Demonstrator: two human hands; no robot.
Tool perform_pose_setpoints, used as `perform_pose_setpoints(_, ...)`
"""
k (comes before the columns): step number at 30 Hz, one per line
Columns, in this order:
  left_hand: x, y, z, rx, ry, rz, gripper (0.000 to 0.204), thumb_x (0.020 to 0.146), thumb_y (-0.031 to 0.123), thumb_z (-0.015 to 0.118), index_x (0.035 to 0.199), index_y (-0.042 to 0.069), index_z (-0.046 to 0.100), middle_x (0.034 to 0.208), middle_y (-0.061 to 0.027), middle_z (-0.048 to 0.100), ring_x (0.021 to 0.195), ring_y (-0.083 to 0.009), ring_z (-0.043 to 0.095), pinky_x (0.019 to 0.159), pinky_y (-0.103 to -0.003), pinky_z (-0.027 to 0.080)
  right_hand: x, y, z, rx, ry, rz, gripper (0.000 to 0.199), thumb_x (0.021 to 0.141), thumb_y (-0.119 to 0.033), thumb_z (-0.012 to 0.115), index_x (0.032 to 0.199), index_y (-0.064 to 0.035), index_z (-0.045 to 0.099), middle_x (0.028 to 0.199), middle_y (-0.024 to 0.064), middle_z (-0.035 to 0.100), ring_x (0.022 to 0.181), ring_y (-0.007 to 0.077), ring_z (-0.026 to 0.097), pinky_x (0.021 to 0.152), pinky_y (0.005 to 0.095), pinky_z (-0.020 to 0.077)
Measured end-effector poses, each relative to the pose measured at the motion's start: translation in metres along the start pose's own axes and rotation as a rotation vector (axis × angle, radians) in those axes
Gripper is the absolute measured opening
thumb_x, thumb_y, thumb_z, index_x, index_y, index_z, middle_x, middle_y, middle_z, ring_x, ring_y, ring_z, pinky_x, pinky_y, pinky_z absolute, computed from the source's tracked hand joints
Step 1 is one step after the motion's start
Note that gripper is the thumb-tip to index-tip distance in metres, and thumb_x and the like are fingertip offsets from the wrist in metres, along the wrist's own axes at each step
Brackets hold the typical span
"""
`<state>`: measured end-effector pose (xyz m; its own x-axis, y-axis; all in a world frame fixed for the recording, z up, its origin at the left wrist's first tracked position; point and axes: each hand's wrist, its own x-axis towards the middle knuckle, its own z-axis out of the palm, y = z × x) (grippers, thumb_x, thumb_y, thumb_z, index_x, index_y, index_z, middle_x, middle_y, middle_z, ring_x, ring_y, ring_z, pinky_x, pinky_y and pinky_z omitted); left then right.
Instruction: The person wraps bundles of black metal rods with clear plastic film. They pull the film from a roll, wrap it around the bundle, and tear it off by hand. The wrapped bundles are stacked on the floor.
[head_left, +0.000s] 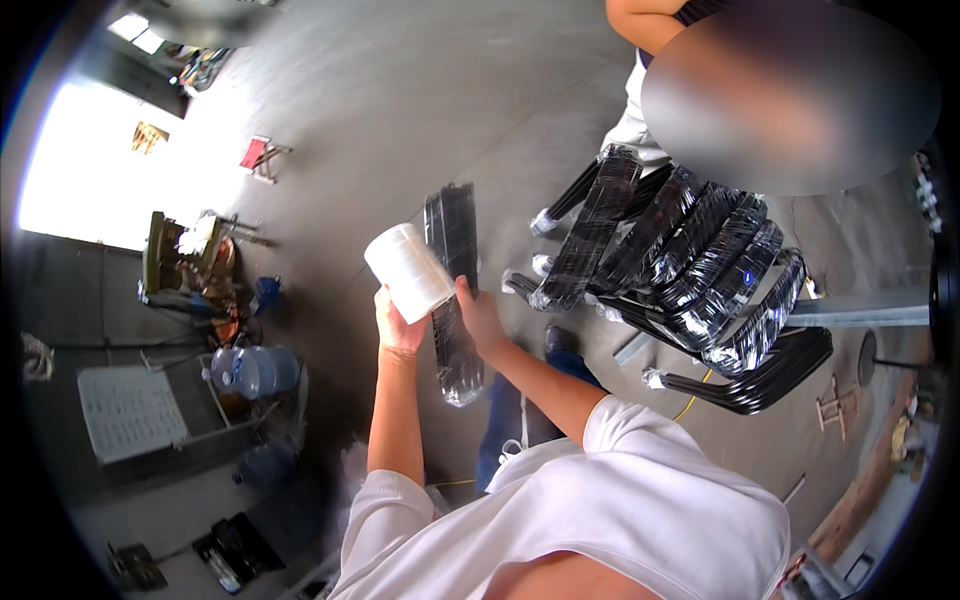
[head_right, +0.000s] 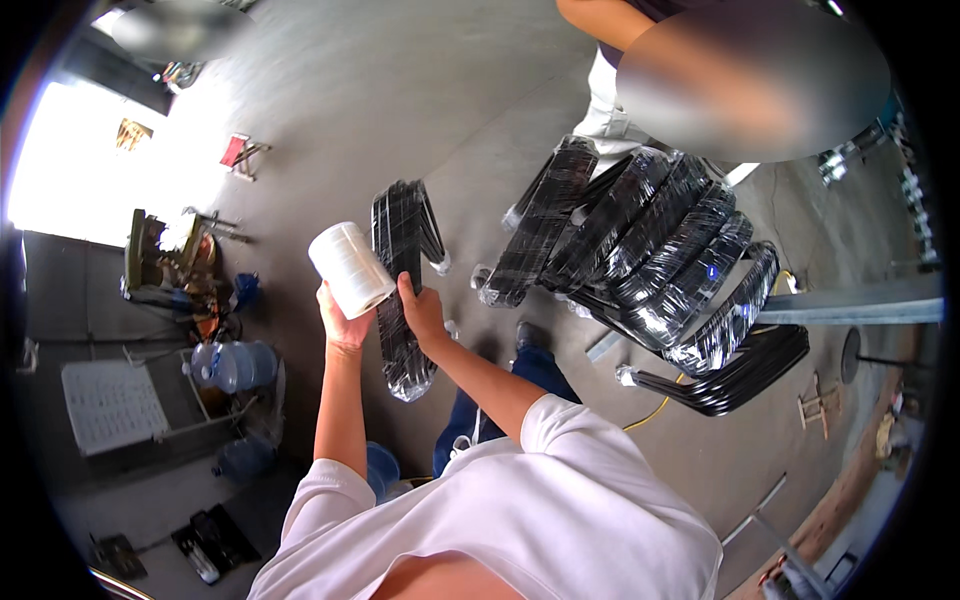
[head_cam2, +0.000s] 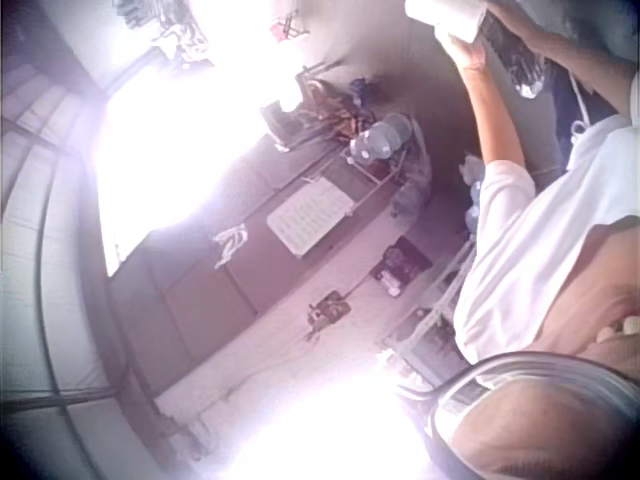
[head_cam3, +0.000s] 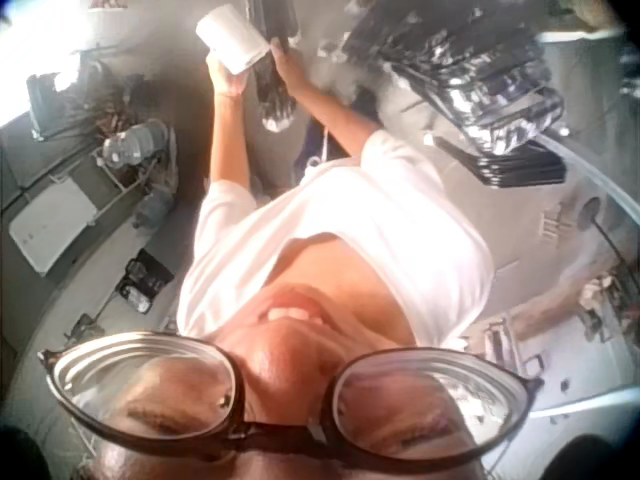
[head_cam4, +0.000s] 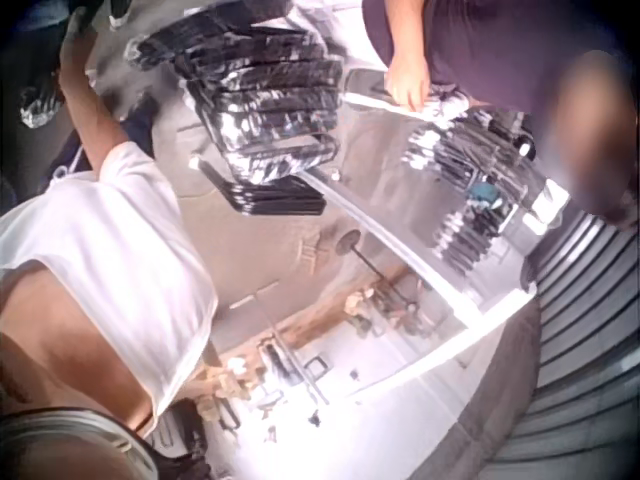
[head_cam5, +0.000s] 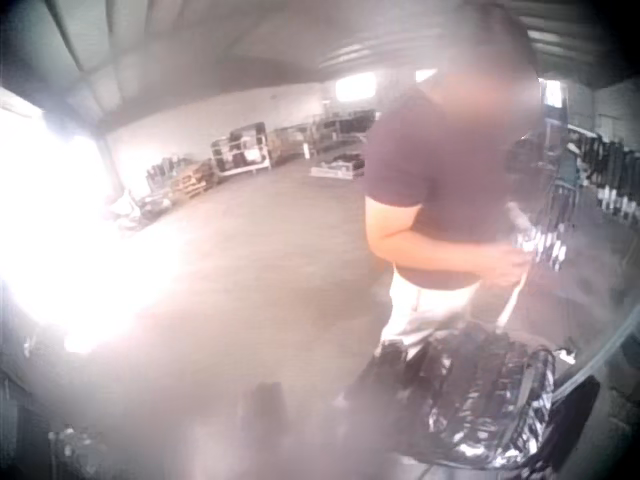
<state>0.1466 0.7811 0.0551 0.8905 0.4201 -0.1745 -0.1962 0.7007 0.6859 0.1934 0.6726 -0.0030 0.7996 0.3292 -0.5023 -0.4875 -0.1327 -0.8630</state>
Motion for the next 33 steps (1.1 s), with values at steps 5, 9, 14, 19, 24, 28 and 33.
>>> perform_pose_setpoints(5, 0.075, -0.023, 0.002, -0.085, -0.249, -0.151, 0.056, 0.080, 0.043, 0.053, 0.120, 0.004, 0.044, 0.107, -0.0087, 0.055, 0.099, -0.0236, 0.054, 0.088, -0.039, 0.042, 0.038, -0.028, -0.019, 0.058, 0.192, 0.033, 0.071, 0.079, -0.058, 0.051, 0.081, 0.0129, 0.059, 0.072, 0.0164, 0.061, 0.069, 0.0194, 0.059, 0.060, 0.0333, 0.0435)
perform_pose_setpoints(9, 0.131, -0.060, 0.006, -0.125, -0.326, -0.315, 0.056, 0.082, 0.044, 0.050, 0.120, 0.004, 0.043, 0.107, -0.0085, 0.054, 0.099, -0.0236, 0.053, 0.088, -0.040, 0.041, 0.081, -0.014, -0.043, 0.374, 0.255, 0.116, 0.073, 0.079, -0.057, 0.052, 0.095, 0.0141, 0.056, 0.086, 0.0212, 0.061, 0.084, 0.0245, 0.060, 0.069, 0.0329, 0.0447)
perform_pose_setpoints(14, 0.138, -0.071, 0.025, -0.194, -0.401, -0.504, 0.054, 0.080, 0.047, 0.051, 0.121, 0.011, 0.043, 0.111, -0.0073, 0.051, 0.104, -0.0229, 0.049, 0.089, -0.041, 0.039, 0.020, -0.017, -0.051, -0.414, 0.357, -0.119, 0.058, 0.081, -0.034, 0.052, 0.123, 0.0024, 0.036, 0.118, 0.0274, 0.046, 0.108, 0.0385, 0.047, 0.092, 0.0404, 0.0370)
perform_pose_setpoints(19, 0.123, -0.067, 0.016, -0.088, -0.479, -0.614, 0.063, 0.077, 0.050, 0.053, 0.126, 0.013, 0.038, 0.117, -0.0122, 0.048, 0.108, -0.0288, 0.046, 0.090, -0.048, 0.036, -0.060, -0.024, -0.030, -0.528, 0.536, -0.369, 0.026, 0.082, -0.020, 0.053, 0.101, -0.0035, 0.055, 0.087, 0.0211, 0.060, 0.079, 0.0340, 0.060, 0.067, 0.0389, 0.0476)
perform_pose_setpoints(24, 0.124, -0.019, 0.025, 0.119, -0.589, -0.593, 0.077, 0.074, 0.053, 0.053, 0.135, 0.013, 0.025, 0.132, -0.0222, 0.036, 0.123, -0.0354, 0.033, 0.096, -0.055, 0.028, -0.124, -0.079, -0.015, -0.301, 0.352, -0.538, 0.019, 0.083, -0.020, 0.053, 0.092, -0.0053, 0.060, 0.070, 0.0142, 0.062, 0.064, 0.0294, 0.061, 0.059, 0.0370, 0.0473)
perform_pose_setpoints(28, 0.089, 0.005, 0.041, 0.319, -0.794, -0.662, 0.080, 0.072, 0.044, 0.060, 0.132, 0.003, 0.027, 0.125, -0.0182, 0.043, 0.113, -0.0343, 0.045, 0.096, -0.046, 0.035, -0.134, -0.045, -0.042, 0.089, 0.340, -0.282, 0.055, 0.083, -0.037, 0.056, 0.122, -0.0005, 0.042, 0.106, 0.0227, 0.057, 0.089, 0.0280, 0.061, 0.074, 0.0336, 0.0471)
perform_pose_setpoints(33, 0.002, -0.046, 0.085, 0.865, -1.180, -0.608, 0.081, 0.067, 0.035, 0.070, 0.128, 0.000, 0.029, 0.116, -0.0104, 0.047, 0.106, -0.0210, 0.048, 0.090, -0.034, 0.039, -0.157, -0.024, -0.082, 0.323, 0.409, -0.389, 0.087, 0.073, -0.048, 0.065, 0.132, -0.0001, 0.022, 0.117, 0.0206, 0.047, 0.113, 0.0260, 0.045, 0.093, 0.0345, 0.0372)
